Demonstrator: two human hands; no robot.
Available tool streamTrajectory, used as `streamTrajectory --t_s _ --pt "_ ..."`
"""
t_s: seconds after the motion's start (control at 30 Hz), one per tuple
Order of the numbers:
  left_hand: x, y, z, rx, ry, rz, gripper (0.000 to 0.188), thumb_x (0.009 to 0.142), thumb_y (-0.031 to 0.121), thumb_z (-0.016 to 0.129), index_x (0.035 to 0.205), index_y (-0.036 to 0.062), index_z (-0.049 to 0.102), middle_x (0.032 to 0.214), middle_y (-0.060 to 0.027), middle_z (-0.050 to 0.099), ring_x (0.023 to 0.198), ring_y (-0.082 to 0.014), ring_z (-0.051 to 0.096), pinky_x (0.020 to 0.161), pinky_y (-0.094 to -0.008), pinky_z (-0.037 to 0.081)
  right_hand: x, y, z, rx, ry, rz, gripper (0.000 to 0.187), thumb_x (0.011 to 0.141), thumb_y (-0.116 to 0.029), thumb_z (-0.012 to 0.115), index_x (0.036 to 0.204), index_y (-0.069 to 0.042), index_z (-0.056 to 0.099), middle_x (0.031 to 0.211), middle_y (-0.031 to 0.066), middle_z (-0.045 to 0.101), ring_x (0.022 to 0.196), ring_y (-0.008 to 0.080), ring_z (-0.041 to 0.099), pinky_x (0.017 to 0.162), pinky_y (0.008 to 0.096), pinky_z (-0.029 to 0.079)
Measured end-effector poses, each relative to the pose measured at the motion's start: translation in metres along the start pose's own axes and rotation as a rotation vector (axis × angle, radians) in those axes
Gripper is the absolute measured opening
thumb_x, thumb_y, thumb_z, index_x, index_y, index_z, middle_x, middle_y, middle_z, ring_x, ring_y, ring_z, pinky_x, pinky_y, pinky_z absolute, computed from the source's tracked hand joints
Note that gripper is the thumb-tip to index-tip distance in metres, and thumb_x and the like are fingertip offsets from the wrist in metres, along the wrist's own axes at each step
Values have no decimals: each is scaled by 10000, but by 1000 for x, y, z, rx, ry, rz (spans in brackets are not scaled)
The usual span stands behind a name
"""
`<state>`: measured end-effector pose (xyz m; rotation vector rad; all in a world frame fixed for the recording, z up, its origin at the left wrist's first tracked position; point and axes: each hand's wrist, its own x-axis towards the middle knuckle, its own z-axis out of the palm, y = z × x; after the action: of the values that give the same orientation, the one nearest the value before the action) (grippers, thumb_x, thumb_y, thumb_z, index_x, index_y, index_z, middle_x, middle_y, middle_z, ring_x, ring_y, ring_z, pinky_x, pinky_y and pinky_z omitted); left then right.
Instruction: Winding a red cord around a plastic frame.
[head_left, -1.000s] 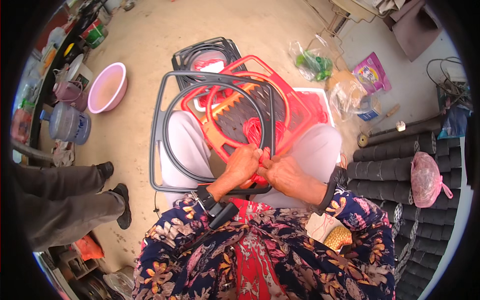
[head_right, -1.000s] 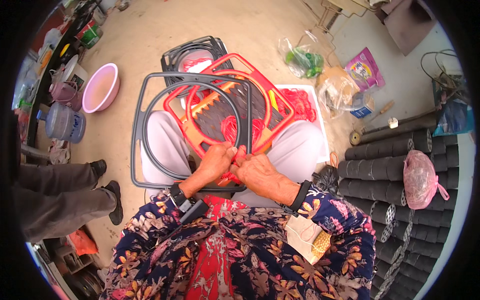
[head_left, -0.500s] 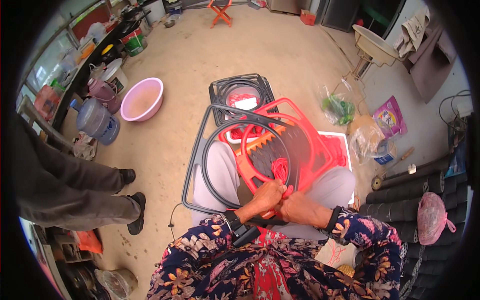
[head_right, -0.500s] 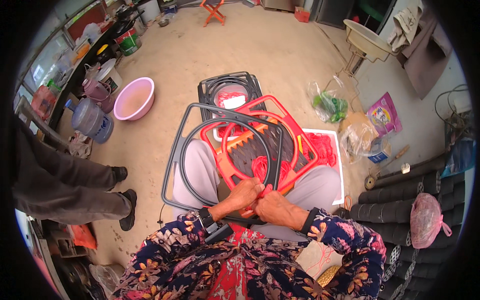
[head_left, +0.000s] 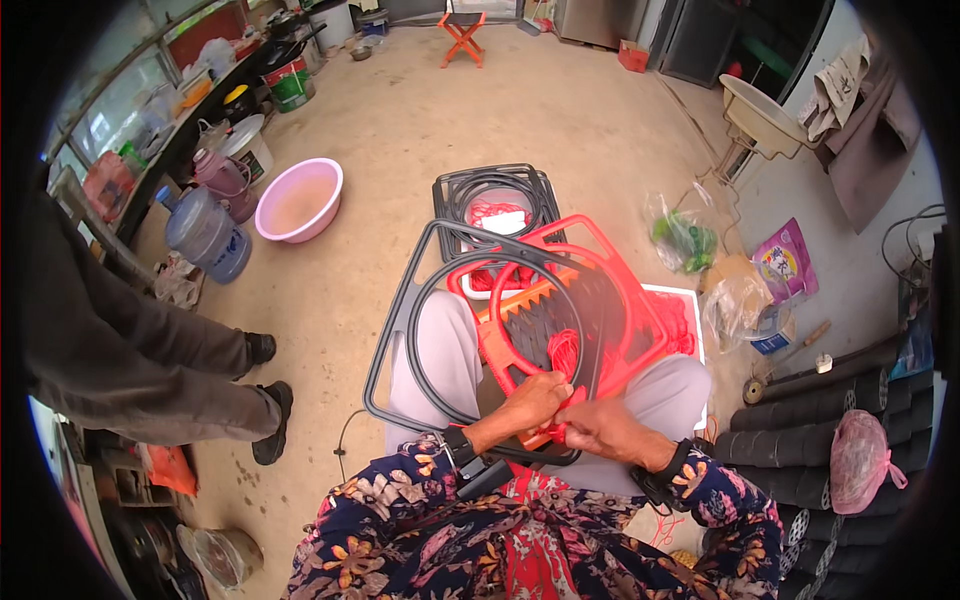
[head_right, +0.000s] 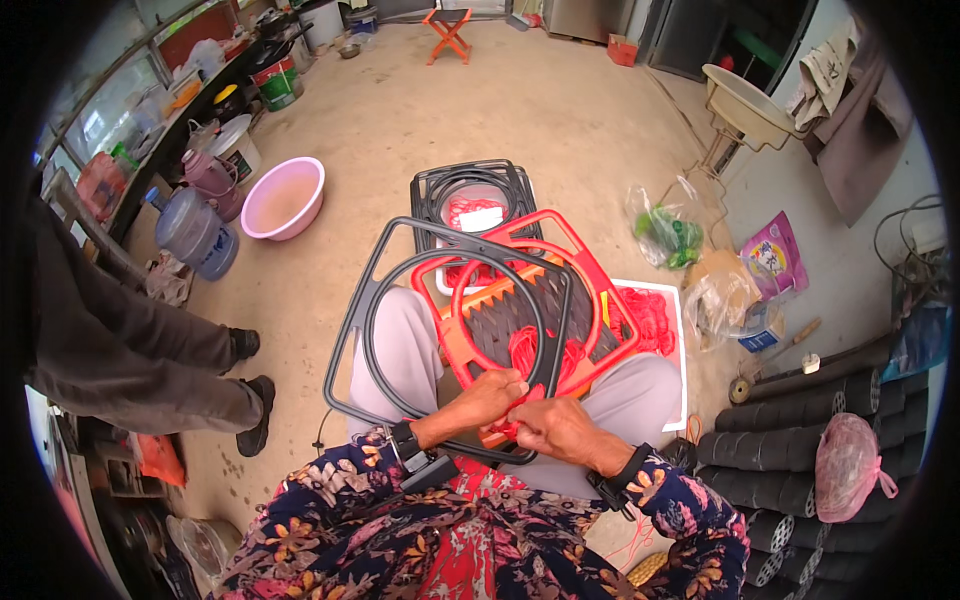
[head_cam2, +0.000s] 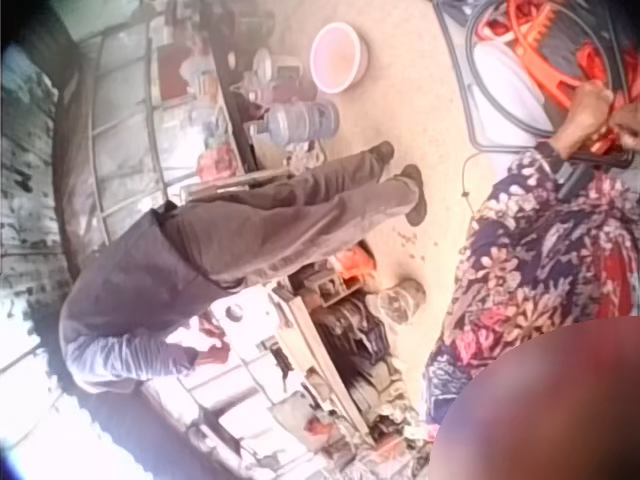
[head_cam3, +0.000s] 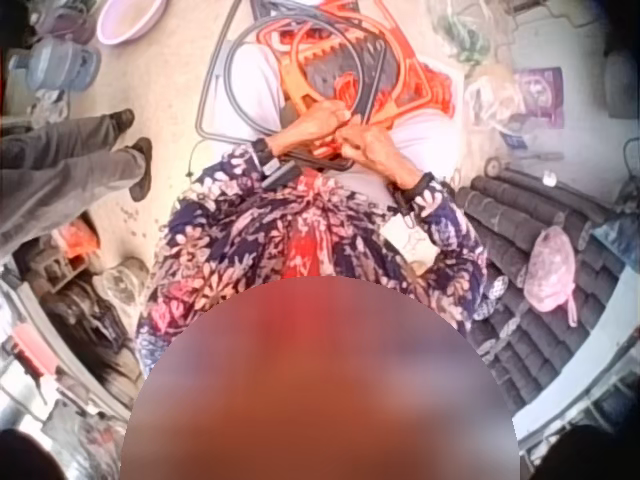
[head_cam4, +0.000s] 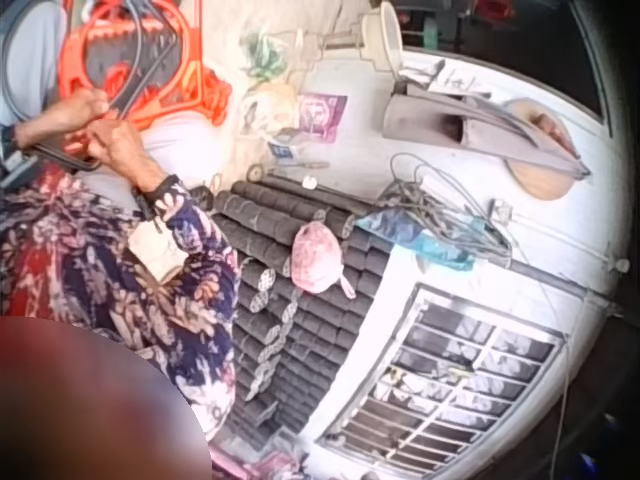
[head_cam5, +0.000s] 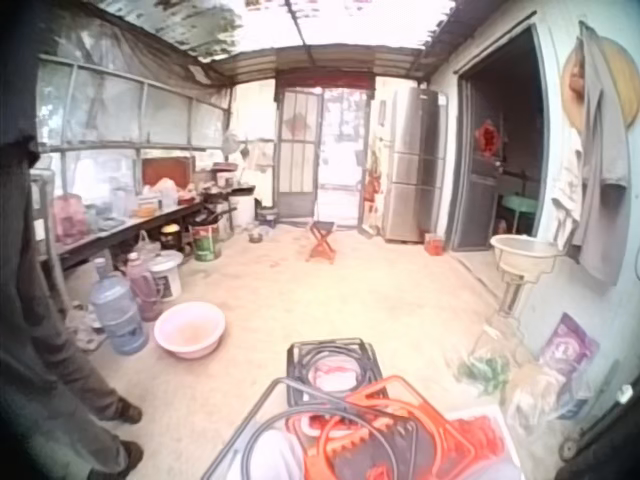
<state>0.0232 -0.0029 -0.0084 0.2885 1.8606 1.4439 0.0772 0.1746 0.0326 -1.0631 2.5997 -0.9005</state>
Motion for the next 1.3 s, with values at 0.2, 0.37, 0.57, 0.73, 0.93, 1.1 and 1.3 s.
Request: streamTrajectory --t_s 0.2,0.37,0.57,0.73,0.93,1.1,1.3 --pt "-4 10 -4 -158 -13 134 239 988 203 444 812 46 483 507 -18 472 357 -138 472 302 -292 347 -4 -22 -18 903 353 566 127 869 -72 601 970 -14 651 624 -35 569 507 55 516 493 194 412" --pt "-5 20 -6 -357 -34 -25 270 988 213 433 819 31 538 514 -44 526 354 -125 497 306 -263 378 14 -22 -9 1127 628 577 246 881 -68 618 1112 10 586 691 0 586 534 61 510 525 198 432" --pt "-12 5 -11 -416 6 -155 302 998 164 349 992 -6 598 500 -85 546 345 -144 508 276 -274 402 14 -18 17 1138 461 411 529 839 -27 693 1306 -15 444 844 -37 521 757 49 522 713 190 434" --pt "-5 -8 -6 -441 23 -63 371 1012 268 383 888 -8 598 538 -89 581 364 -161 549 298 -274 436 13 -9 23 275 427 455 377 725 -99 804 1056 -18 642 815 12 516 796 124 536 704 277 445" --pt "6 -14 -9 -634 -69 -102 285 1015 248 420 900 21 549 557 -106 580 367 -181 539 304 -284 429 8 -27 10 236 586 300 387 773 -128 750 1105 9 604 948 92 593 931 206 569 843 330 451" --pt "1 3 -20 -686 -89 -94 231 995 221 486 836 54 497 577 -129 584 368 -200 532 304 -297 420 -27 -29 -23 1260 834 334 350 895 -257 609 1143 -30 513 900 93 598 851 237 596 827 402 475" --pt "1 -6 -20 -725 -171 -75 256 1001 250 471 831 59 474 571 -146 575 362 -214 520 305 -308 403 -95 -56 -69 1526 913 266 426 936 -412 467 1077 -10 482 645 21 440 464 115 403 424 290 379"
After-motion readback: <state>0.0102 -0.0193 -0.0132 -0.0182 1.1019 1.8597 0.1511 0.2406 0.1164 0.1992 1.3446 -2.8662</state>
